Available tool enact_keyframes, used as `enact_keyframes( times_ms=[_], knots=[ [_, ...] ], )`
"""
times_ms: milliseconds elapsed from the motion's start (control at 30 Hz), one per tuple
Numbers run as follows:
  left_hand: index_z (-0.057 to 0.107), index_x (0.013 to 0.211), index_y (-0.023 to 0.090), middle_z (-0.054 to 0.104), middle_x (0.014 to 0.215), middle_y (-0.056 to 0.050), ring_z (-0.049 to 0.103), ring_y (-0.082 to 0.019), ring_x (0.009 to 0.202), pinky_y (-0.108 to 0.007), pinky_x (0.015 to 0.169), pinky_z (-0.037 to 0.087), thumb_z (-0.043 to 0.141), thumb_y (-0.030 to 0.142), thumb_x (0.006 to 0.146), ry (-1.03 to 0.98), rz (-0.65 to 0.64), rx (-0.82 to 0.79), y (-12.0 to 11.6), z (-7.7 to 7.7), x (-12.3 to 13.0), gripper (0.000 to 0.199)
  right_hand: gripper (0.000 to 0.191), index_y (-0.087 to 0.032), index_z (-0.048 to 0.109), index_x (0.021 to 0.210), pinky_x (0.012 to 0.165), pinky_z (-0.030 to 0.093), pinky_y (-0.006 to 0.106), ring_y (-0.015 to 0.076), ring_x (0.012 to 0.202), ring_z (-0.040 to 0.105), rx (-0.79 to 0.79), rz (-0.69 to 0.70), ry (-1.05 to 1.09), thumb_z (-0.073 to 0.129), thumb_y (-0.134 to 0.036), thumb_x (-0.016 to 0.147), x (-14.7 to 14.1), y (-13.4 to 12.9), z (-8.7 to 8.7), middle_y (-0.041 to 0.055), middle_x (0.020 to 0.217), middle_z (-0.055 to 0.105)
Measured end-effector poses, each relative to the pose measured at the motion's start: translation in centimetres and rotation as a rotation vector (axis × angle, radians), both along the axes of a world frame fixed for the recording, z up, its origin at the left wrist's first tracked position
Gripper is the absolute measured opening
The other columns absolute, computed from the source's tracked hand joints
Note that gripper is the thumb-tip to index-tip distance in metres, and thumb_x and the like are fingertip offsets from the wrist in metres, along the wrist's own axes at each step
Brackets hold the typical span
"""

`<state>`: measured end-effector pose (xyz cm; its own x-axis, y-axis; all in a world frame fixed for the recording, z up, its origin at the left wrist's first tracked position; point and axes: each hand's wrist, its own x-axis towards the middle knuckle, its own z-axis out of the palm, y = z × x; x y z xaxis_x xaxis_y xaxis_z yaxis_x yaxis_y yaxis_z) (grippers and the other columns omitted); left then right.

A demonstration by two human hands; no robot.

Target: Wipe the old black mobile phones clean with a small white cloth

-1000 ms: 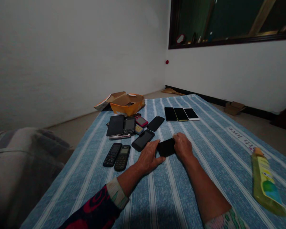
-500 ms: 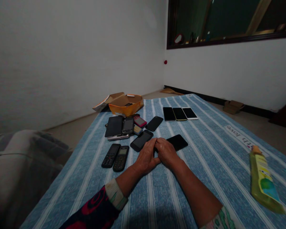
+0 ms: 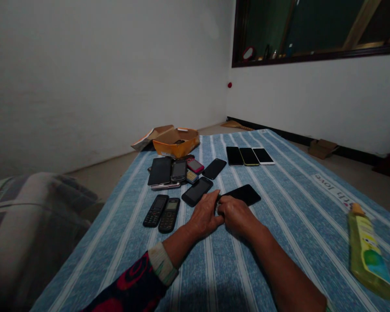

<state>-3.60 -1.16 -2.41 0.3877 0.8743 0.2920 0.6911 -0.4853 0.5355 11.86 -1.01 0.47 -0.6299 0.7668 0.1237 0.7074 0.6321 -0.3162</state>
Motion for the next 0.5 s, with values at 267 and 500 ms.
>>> enact_keyframes(
  times_ms=[267, 500],
  knots=[
    [0.041, 0.128, 0.017, 0.057, 0.120, -0.012, 0.053, -0.030, 0.110, -0.049, 0.098, 0.044, 0.068, 0.036, 0.077, -0.067, -0.006, 0.047, -0.1, 0.2, 0.0, 0.061, 0.023, -0.015, 0.070, 0.093, 0.076, 0.041, 0.026, 0.0166, 0.088, 0.054, 0.128, -0.092, 0.109, 0.048, -0.008, 0.087, -1.3, 0.8, -0.8, 0.0064, 0.093, 0.061],
    [0.039, 0.130, 0.016, 0.055, 0.123, -0.012, 0.052, -0.031, 0.113, -0.048, 0.098, 0.044, 0.070, 0.029, 0.074, -0.036, 0.002, 0.038, 0.0, 0.0, 0.0, 0.066, 0.021, -0.015, 0.070, 0.087, 0.072, 0.038, 0.026, 0.0170, 0.087, 0.056, 0.062, -0.054, -0.010, 0.050, -0.009, 0.085, -0.8, 0.5, 0.1, 0.0064, 0.089, 0.063]
  ],
)
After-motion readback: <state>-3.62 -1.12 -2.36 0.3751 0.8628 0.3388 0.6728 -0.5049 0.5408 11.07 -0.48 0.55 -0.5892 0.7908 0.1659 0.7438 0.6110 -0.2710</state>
